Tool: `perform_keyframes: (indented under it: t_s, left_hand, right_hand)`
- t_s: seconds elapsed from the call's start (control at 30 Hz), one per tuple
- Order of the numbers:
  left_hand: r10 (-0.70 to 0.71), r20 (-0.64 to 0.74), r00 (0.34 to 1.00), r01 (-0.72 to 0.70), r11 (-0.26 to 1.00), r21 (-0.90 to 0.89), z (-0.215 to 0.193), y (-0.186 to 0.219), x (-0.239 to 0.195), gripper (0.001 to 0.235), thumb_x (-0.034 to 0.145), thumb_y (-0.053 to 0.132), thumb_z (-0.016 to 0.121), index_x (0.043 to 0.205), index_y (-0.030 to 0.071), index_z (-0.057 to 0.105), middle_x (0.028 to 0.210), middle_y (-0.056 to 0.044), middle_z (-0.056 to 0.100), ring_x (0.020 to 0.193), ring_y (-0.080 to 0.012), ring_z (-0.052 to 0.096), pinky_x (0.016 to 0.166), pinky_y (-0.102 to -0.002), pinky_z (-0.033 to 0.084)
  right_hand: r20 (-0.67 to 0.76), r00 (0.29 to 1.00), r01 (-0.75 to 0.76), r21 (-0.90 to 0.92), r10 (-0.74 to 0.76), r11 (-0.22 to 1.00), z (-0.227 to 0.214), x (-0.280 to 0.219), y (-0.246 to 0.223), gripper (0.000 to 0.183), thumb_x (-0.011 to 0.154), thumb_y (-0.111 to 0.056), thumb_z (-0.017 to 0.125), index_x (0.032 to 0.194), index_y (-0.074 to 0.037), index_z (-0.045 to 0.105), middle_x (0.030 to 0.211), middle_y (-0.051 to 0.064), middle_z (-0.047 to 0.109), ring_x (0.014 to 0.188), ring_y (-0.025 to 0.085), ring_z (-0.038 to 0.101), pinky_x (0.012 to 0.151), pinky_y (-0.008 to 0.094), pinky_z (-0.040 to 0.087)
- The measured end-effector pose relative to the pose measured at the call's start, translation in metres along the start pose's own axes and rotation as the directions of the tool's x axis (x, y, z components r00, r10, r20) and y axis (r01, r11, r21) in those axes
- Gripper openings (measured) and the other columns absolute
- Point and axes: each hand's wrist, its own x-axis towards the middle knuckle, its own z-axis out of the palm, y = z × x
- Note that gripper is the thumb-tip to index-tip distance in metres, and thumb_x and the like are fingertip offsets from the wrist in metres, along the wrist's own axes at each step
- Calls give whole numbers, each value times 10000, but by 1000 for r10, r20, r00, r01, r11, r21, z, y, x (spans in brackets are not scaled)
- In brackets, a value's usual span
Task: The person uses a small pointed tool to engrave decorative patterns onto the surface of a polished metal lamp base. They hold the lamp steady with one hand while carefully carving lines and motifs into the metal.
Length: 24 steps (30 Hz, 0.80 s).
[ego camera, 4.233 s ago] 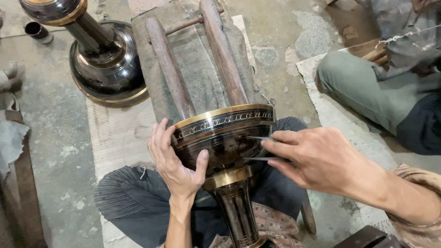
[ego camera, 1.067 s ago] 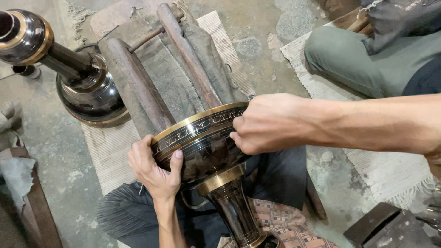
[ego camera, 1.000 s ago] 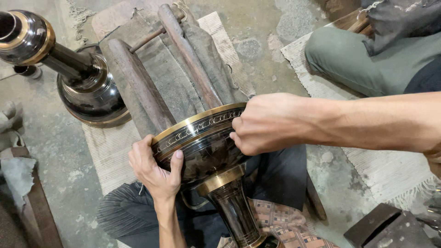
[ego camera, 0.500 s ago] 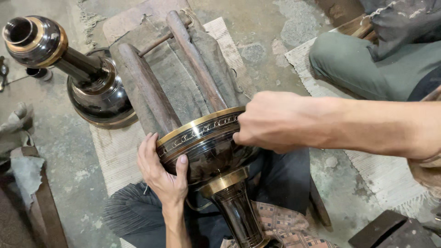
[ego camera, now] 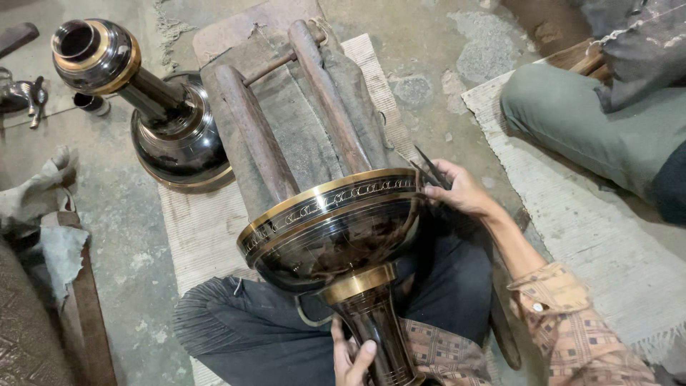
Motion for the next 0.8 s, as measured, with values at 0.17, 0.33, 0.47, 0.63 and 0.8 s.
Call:
perform_keyframes:
  t_s: [0.17,0.33,0.47,0.63,0.8]
  left_hand:
    - [-2,225,974,21,996,-84,-10,-8,3,964,723,87,793,1526,-45,276,1204,-236,678,1069,-328,702,978,-458,541]
    - [-95,292,952,196,920,-339,-4,-16,-1,952,716,156,799,1510,-19,303,1246,-232,638,1117,-338,665,997,-466,519]
    - [-163,249,955,256,877,-407,3,-16,-3,943,711,211,803,1496,3,324,1279,-229,605,1156,-346,636,1012,-472,502]
    - [-79,30,996,84,966,-244,13,0,-1,935,704,279,809,1480,29,350,1321,-226,565,1204,-356,599,1030,-480,481]
    - [594,-153,790,-353,643,679,26,51,11,929,698,348,814,1463,56,376,1363,-222,524,1253,-366,562,1048,-488,460]
  right_hand:
    - [-50,991,130,49,-127,990,11,1,-10,446,817,-157,852,1184,-59,620,995,-32,679,872,50,625,760,218,519]
    - [-225,950,89,-472,-217,877,65,-28,-101,477,738,-203,912,1134,-50,694,903,5,692,751,75,562,665,241,470]
    - [-219,845,242,-656,-488,715,102,-63,-172,522,716,-244,899,1153,-24,715,904,35,725,649,73,556,640,241,486]
    - [5,899,319,-692,-438,648,101,-93,-207,306,867,-191,824,1118,-34,744,795,89,668,670,106,576,626,278,473]
    - [-60,968,143,-665,-244,733,106,-112,-215,412,826,-148,787,1228,-104,706,801,54,761,560,91,592,522,265,483]
